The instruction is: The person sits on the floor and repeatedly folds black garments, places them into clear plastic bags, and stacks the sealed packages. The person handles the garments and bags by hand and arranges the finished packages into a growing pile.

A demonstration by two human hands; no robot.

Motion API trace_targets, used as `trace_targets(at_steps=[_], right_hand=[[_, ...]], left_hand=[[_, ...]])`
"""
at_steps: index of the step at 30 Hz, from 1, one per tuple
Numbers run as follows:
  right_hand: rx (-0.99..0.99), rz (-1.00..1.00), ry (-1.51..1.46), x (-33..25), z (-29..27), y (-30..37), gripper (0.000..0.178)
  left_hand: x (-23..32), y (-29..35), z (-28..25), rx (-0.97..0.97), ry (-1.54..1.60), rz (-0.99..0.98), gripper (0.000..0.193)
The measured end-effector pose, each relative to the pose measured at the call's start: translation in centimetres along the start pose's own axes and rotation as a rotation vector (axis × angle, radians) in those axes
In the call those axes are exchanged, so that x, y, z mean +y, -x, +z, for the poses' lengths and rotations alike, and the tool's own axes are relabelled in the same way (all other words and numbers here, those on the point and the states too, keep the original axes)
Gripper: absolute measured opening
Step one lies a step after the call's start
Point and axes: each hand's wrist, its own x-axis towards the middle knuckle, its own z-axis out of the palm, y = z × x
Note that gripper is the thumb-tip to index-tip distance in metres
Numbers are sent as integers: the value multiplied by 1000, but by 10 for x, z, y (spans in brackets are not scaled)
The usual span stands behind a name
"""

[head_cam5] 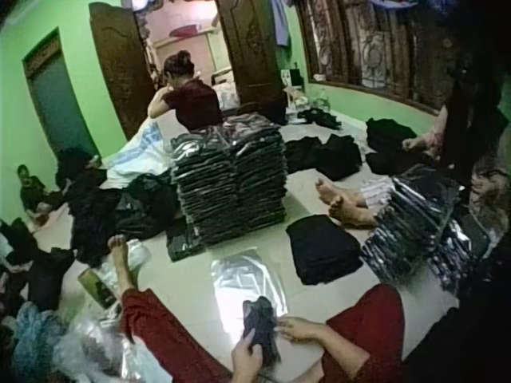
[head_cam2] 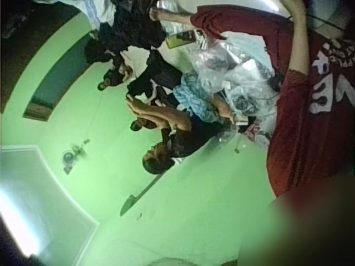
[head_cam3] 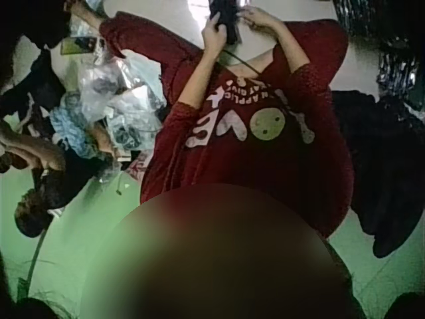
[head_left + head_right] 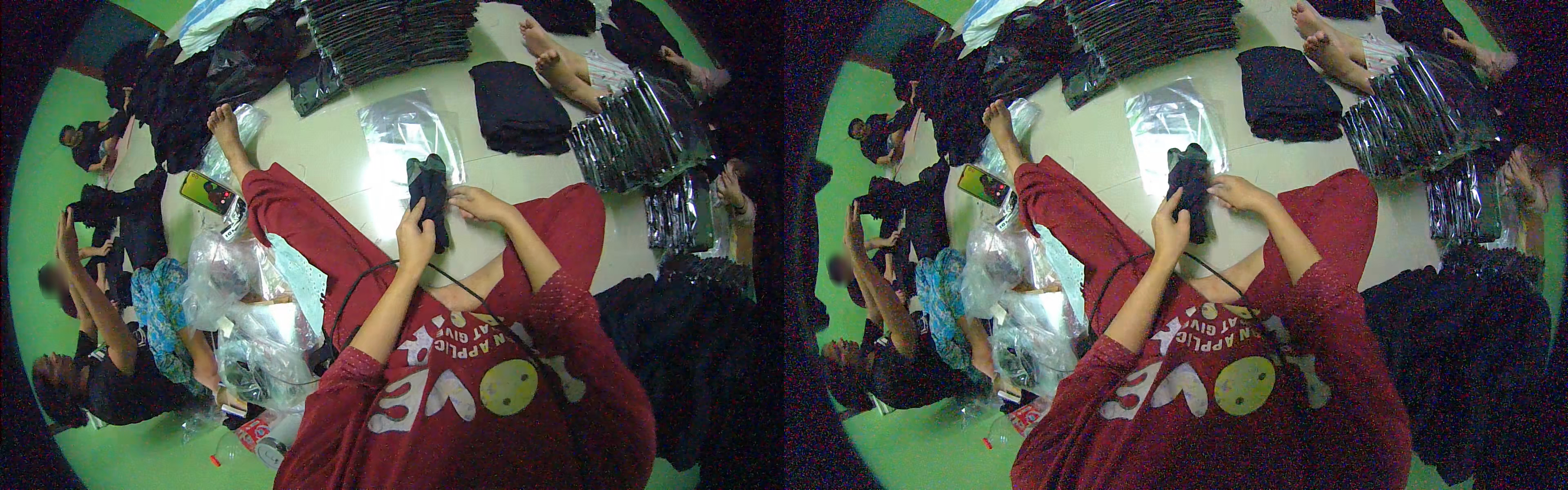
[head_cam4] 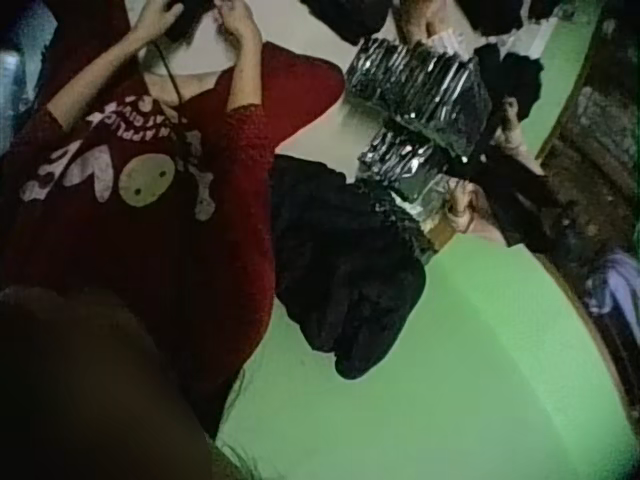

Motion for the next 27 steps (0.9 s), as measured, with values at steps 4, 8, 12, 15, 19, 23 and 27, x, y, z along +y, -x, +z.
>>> trace_targets(at_steps=[4, 8, 12, 15, 19, 23, 27], right_hand=[[72, -235, 183, 10, 9, -1, 29], [99, -230, 155, 11, 19, 5, 27], [147, -249, 184, 5, 16, 7, 23], [205, -325, 185, 2, 14, 6, 23], [211, -256, 209, 4, 10, 7, 23], [263, -339, 204, 7, 6, 4, 22], [382, -264, 248, 14, -12, 0, 23]], left_hand=[[-3, 0, 1, 12, 31, -29, 42], [-10, -5, 2, 4, 79, -61, 42], [-12, -29, 3, -49, 195, -183, 40], [-7, -54, 6, 2, 307, -277, 39], [-3, -64, 9, 123, 35, 46, 41], [-7, -59, 9, 109, 37, -79, 42], [-19, -57, 9, 93, 113, -179, 41]])
